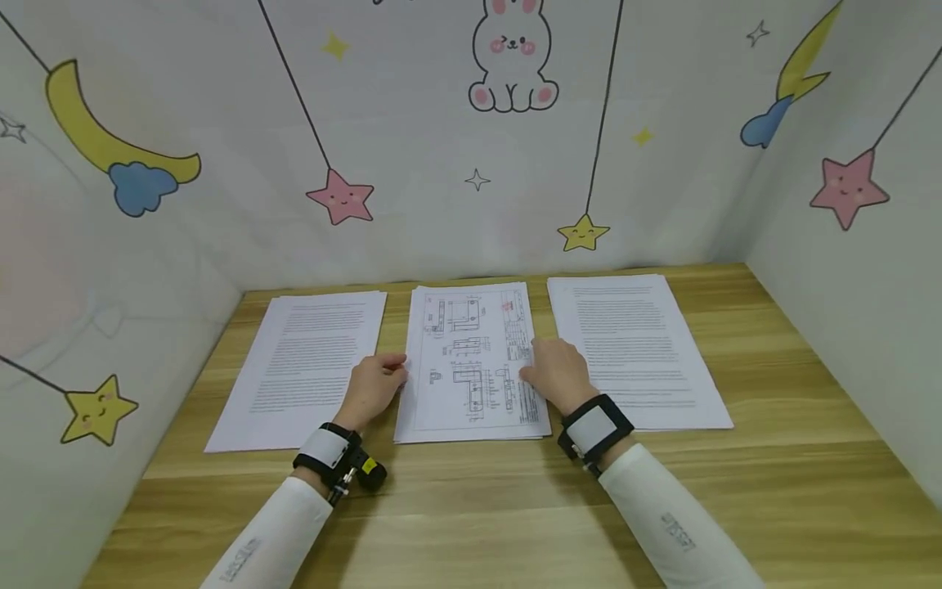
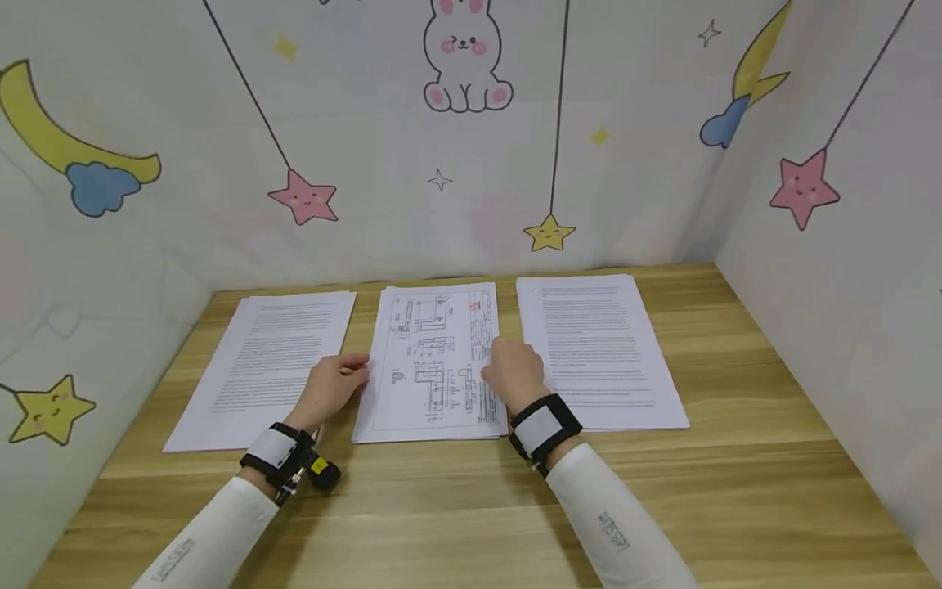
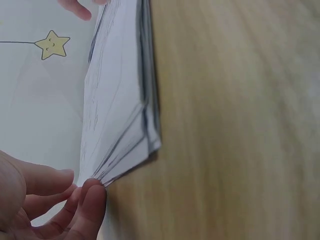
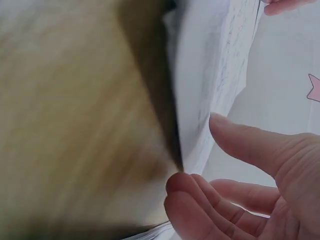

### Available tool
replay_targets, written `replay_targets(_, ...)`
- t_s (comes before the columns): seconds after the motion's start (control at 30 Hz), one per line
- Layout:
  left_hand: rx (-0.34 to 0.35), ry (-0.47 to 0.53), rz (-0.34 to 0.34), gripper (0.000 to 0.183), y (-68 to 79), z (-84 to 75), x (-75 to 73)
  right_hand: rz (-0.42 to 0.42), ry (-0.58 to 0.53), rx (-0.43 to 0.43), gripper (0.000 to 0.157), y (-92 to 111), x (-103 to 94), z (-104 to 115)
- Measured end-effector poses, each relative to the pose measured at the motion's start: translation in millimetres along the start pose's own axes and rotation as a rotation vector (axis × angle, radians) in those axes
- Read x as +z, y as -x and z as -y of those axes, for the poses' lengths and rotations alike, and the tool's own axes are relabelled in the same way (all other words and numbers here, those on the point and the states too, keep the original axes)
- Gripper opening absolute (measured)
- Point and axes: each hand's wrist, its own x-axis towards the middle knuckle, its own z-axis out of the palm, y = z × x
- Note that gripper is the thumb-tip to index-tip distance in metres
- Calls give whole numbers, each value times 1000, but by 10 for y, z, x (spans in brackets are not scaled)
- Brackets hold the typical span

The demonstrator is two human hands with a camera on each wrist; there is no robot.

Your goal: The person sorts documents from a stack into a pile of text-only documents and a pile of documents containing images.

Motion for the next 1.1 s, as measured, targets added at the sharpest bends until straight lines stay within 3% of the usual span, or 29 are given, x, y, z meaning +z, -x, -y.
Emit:
replay_targets(0.17,-26,39,-4,36,27,57,-142,-46,-73,-29,38,-16,-25,135)
replay_targets(0.3,-27,23,-30,37,43,81,-323,-65,-233,-86,39,-25,-8,284)
replay_targets(0.53,15,-107,-104,39,49,195,-703,32,-565,-202,43,-42,65,640)
replay_targets(0.67,18,-208,-169,40,26,373,-908,73,-637,-264,46,-72,170,852)
replay_targets(0.77,-12,-274,-200,41,16,543,-1051,115,-686,-247,49,-92,270,1003)
replay_targets(0.93,-126,-295,-136,49,39,776,-1227,234,-800,-146,55,-122,443,1232)
replay_targets(1.1,-187,-312,-64,55,55,888,-1259,325,-832,-130,62,-137,611,1426)
